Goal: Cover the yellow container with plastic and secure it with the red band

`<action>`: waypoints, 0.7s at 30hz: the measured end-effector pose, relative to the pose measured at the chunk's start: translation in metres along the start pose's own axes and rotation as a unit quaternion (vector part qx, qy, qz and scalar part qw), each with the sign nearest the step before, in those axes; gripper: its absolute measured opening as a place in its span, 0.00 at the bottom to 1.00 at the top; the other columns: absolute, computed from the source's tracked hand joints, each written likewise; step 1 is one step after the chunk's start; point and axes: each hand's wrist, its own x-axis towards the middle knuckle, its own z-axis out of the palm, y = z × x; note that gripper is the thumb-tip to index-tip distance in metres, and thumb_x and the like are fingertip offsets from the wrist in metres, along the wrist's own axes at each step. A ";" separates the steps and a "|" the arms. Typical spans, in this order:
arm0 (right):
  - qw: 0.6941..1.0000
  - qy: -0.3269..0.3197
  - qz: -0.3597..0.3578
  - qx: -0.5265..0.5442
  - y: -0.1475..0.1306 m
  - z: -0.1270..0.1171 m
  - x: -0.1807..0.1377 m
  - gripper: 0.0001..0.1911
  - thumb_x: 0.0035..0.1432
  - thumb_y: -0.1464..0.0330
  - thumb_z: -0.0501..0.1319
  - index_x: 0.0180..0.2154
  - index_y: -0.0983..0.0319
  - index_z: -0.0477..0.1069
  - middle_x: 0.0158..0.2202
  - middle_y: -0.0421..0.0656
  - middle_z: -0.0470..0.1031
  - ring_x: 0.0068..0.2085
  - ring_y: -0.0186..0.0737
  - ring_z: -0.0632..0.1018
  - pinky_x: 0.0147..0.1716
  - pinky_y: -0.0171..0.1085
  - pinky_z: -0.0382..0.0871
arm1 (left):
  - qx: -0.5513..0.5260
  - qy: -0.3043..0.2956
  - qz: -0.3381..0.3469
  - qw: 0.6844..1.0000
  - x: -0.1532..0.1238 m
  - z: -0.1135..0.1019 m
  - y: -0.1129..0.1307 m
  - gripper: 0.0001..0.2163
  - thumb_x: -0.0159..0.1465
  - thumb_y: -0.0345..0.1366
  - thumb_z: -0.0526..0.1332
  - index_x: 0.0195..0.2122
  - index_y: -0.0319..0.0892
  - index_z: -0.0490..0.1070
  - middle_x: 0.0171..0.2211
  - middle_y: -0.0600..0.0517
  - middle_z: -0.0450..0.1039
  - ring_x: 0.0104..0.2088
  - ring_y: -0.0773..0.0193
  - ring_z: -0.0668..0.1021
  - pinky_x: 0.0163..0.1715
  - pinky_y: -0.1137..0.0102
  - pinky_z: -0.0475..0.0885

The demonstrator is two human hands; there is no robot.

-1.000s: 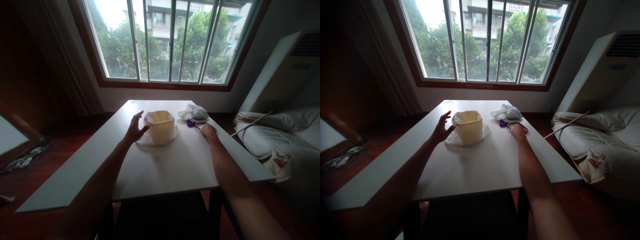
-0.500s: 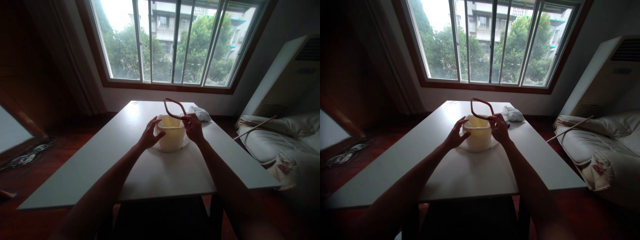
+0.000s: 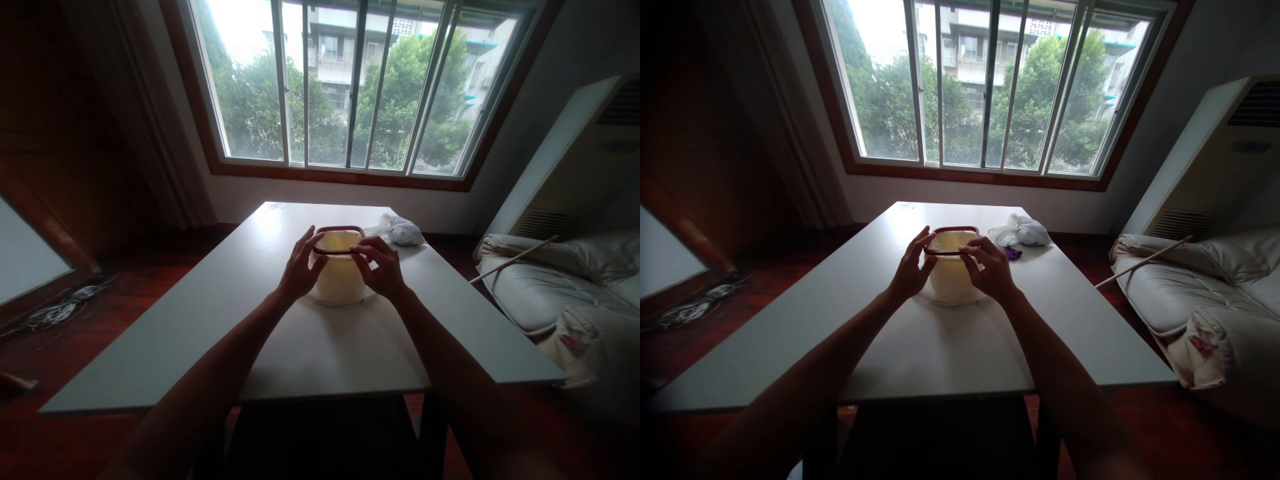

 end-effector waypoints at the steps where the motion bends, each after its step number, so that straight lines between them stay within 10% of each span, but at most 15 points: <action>1: 1.000 -0.010 0.008 0.000 -0.001 0.001 -0.001 0.08 0.64 0.64 0.61 0.43 0.55 0.78 0.42 0.45 0.76 0.31 0.36 0.75 0.30 0.39 0.75 | -0.004 0.000 -0.001 1.000 0.000 0.000 -0.001 0.22 0.70 0.46 0.55 0.63 0.46 0.61 0.68 0.39 0.56 0.68 0.51 0.62 0.63 0.49 0.64; 7: 0.996 0.012 0.087 -0.026 0.007 0.000 -0.003 0.13 0.61 0.56 0.63 0.42 0.56 0.78 0.43 0.46 0.75 0.29 0.36 0.74 0.30 0.40 0.74 | -0.018 -0.007 -0.016 1.000 0.000 0.001 -0.003 0.20 0.70 0.45 0.56 0.60 0.45 0.64 0.67 0.40 0.60 0.67 0.51 0.63 0.63 0.48 0.64; 14: 0.982 0.011 0.183 0.053 0.027 0.007 -0.007 0.21 0.63 0.49 0.59 0.46 0.58 0.74 0.58 0.52 0.69 0.60 0.52 0.70 0.49 0.49 0.76 | -0.043 -0.013 -0.020 0.999 0.000 0.002 -0.001 0.21 0.70 0.45 0.56 0.61 0.45 0.63 0.67 0.41 0.59 0.69 0.51 0.61 0.65 0.49 0.62; 21: 0.952 0.012 0.252 0.176 0.037 0.016 -0.012 0.24 0.61 0.47 0.59 0.47 0.58 0.70 0.61 0.53 0.69 0.59 0.50 0.74 0.52 0.47 0.74 | -0.038 -0.009 -0.027 0.999 0.000 0.006 0.002 0.21 0.70 0.45 0.55 0.62 0.46 0.63 0.67 0.42 0.59 0.68 0.52 0.62 0.64 0.49 0.63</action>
